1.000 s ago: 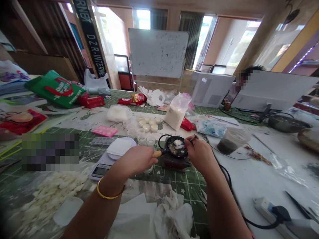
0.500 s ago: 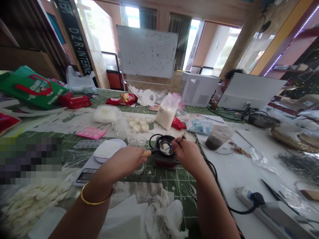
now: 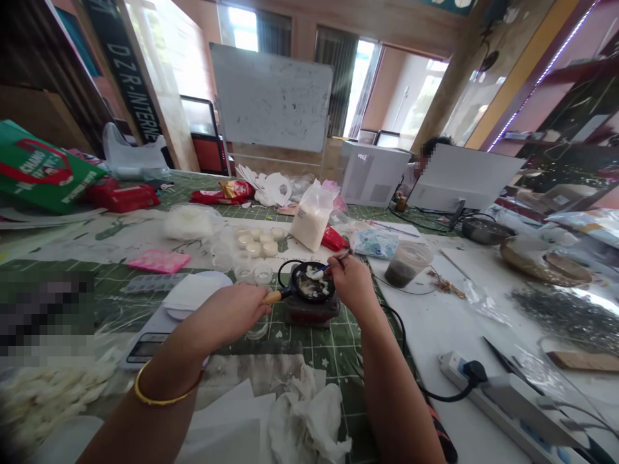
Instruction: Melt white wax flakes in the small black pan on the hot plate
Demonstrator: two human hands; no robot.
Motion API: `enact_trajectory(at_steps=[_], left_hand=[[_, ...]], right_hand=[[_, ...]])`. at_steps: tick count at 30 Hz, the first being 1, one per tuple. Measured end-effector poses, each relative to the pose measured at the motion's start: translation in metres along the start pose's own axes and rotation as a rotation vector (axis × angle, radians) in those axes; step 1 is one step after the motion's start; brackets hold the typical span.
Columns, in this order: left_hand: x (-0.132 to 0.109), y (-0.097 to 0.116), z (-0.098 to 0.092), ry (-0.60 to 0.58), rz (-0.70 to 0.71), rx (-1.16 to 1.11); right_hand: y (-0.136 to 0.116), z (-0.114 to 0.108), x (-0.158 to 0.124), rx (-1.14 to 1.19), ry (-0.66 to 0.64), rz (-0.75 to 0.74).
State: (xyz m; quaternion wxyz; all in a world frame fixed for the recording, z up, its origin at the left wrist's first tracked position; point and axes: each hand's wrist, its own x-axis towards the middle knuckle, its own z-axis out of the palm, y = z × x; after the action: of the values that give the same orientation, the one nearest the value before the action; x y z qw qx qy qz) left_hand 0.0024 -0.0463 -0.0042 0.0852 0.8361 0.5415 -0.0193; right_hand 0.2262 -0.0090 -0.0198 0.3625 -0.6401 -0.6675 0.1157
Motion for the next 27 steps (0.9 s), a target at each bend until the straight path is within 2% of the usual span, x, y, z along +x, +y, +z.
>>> enact_trajectory(at_steps=[5,8,11,15,19,21,25,27], left_hand=[[0.000,0.002,-0.001,-0.011,-0.004,0.005],[0.000,0.004,-0.002,-0.017,-0.023,0.020],[-0.001,0.004,-0.003,-0.009,-0.029,0.018],[-0.004,-0.005,-0.008,-0.028,-0.028,-0.029],[-0.015,-0.018,-0.017,-0.002,-0.088,-0.064],[-0.023,-0.025,-0.023,0.029,-0.110,-0.065],[-0.039,-0.039,-0.035,0.212,-0.247,-0.058],[-0.042,-0.041,-0.039,0.250,-0.283,-0.071]], right_hand=[[-0.005,-0.018,-0.012,-0.166,-0.052,-0.033],[-0.008,-0.017,-0.014,-0.142,-0.086,-0.062],[-0.009,-0.015,-0.013,-0.181,-0.056,-0.056],[-0.012,-0.016,-0.017,-0.195,-0.081,-0.090],[-0.018,-0.018,-0.022,-0.272,-0.086,-0.107],[-0.021,-0.018,-0.024,-0.298,-0.094,-0.107],[-0.024,-0.015,-0.025,-0.243,-0.112,-0.145],[-0.024,-0.014,-0.025,-0.265,-0.085,-0.145]])
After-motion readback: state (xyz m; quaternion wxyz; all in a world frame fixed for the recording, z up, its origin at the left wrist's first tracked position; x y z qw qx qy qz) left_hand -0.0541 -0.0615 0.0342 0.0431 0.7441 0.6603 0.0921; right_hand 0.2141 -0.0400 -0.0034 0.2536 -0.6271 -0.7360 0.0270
